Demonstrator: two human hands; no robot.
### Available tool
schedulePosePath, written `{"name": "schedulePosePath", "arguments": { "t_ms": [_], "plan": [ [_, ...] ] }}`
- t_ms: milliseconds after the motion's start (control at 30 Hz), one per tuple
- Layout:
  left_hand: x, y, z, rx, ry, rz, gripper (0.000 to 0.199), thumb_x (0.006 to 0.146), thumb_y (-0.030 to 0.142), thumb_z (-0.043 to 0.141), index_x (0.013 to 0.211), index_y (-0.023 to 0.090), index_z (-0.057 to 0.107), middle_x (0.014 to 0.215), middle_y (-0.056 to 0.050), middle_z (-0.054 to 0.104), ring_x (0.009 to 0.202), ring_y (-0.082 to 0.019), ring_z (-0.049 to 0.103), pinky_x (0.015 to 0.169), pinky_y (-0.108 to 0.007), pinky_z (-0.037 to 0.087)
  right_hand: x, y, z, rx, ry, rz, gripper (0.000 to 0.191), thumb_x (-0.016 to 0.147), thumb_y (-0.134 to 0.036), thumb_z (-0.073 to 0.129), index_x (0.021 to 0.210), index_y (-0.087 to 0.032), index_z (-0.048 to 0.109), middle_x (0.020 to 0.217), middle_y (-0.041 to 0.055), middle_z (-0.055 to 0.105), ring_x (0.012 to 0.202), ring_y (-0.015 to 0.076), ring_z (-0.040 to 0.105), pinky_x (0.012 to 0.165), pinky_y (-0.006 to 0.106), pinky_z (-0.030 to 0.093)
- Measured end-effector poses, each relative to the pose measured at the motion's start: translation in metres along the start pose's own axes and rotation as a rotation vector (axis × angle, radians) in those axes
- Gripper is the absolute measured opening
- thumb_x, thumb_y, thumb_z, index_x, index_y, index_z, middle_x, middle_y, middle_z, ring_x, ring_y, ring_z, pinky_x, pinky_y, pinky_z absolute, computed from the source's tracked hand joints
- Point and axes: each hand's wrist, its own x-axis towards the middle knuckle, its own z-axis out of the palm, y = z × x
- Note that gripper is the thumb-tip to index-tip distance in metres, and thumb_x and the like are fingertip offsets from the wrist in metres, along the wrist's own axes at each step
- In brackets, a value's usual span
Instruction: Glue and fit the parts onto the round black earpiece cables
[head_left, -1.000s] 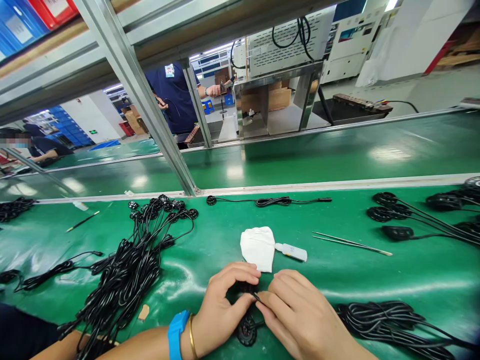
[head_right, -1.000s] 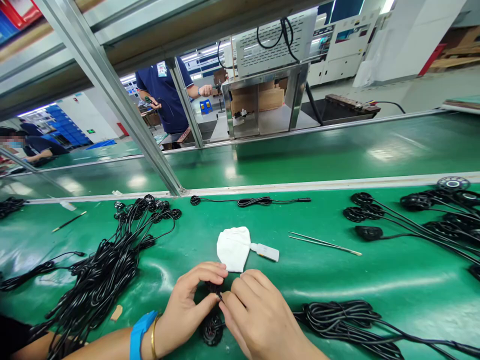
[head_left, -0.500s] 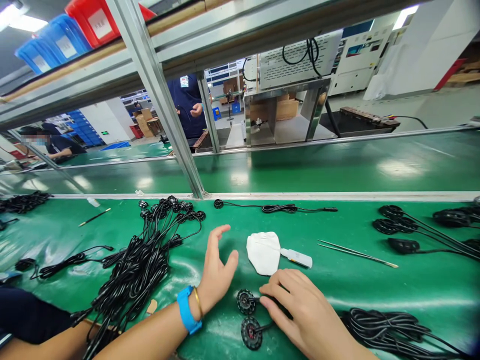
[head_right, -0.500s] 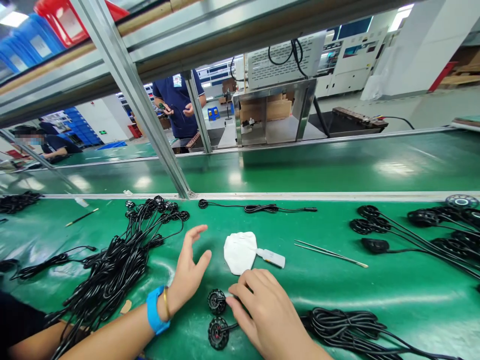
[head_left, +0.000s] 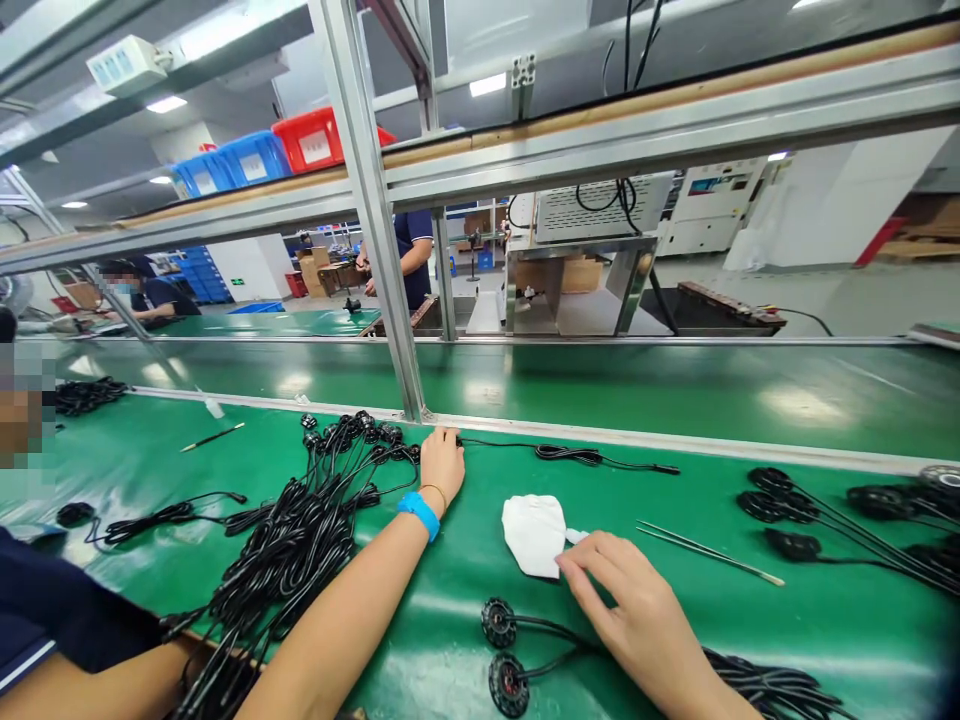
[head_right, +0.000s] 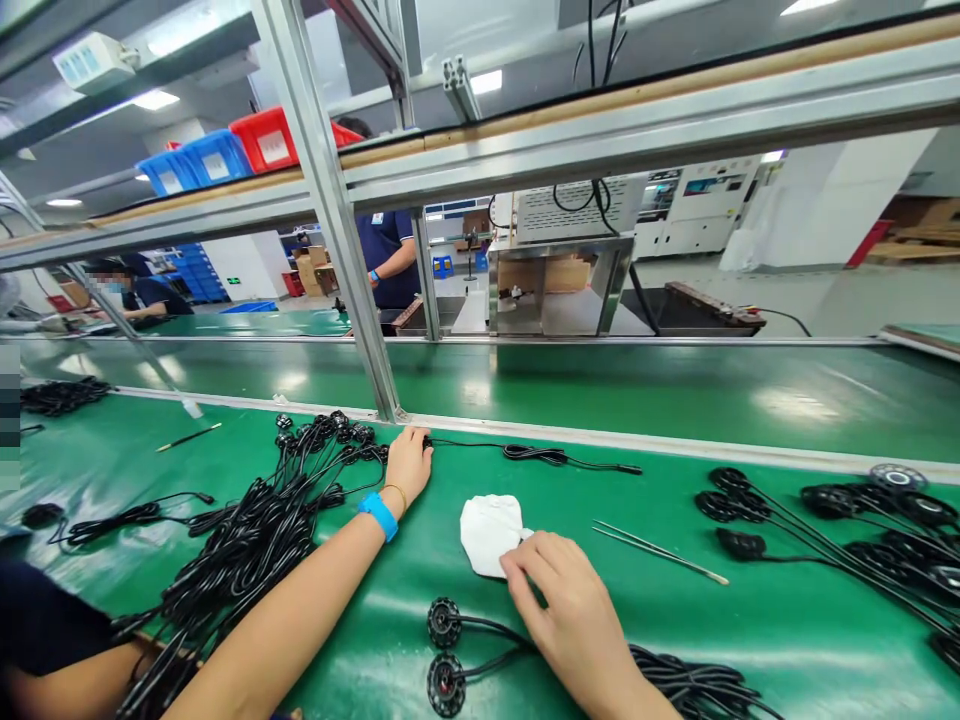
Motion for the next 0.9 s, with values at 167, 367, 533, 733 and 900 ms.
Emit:
{"name": "schedulePosePath", "arguments": {
  "t_ms": [167,367,533,733,900],
  "plan": [
    [-0.01,0.004,-0.006,0.104,0.022,0.08,0.023,0.091,0.008,0.055,0.113,0.012,0.061,0.112,-0.009,0.057,0.105,-0.022,0.054,0.095,-0.042,0.045,0.014,0.05,-0.012,-0.303,-0.051,0.176,0.029,0.102,-0.039,0.044,0.094,-0.02,0.065,0.094,0.0034,0.064,0.086,0.0177,0.058,0.079,0.034,0.043],
    [-0.011,0.007,-0.006,0.159,0.088,0.161,0.029,0.088,0.001,0.053,0.114,0.011,0.061,0.116,-0.01,0.057,0.108,-0.023,0.054,0.096,-0.043,0.045,0.065,0.134,-0.004,-0.513,-0.322,0.298,0.038,0.097,-0.026,0.042,0.124,-0.012,0.064,0.123,0.0131,0.062,0.111,0.0302,0.059,0.09,0.046,0.046],
    [-0.015,0.007,-0.008,0.134,0.163,0.214,0.024,0.087,0.002,0.055,0.108,0.01,0.063,0.111,-0.01,0.059,0.104,-0.023,0.057,0.093,-0.043,0.048,0.077,0.17,0.016,-0.577,-0.52,0.295,0.03,0.09,-0.019,0.053,0.116,-0.017,0.069,0.116,0.0097,0.066,0.103,0.0226,0.064,0.086,0.037,0.049],
    [-0.016,0.012,-0.024,-0.016,0.321,0.265,0.037,0.086,0.0,0.05,0.12,0.01,0.059,0.114,-0.012,0.058,0.104,-0.026,0.055,0.088,-0.043,0.051,0.081,0.146,-0.01,-0.711,-0.347,0.225,0.039,0.097,-0.025,0.037,0.118,-0.016,0.068,0.108,0.0127,0.064,0.087,0.0263,0.063,0.076,0.042,0.047],
    [-0.025,0.033,-0.055,-0.204,0.407,0.423,0.033,0.088,0.006,0.05,0.12,0.011,0.057,0.115,-0.012,0.057,0.107,-0.023,0.052,0.095,-0.039,0.05,0.058,0.118,-0.082,-0.743,-0.101,0.113,0.045,0.101,-0.043,0.033,0.123,-0.018,0.063,0.115,0.0133,0.062,0.081,0.0234,0.062,0.074,0.041,0.048]
  ]
}}
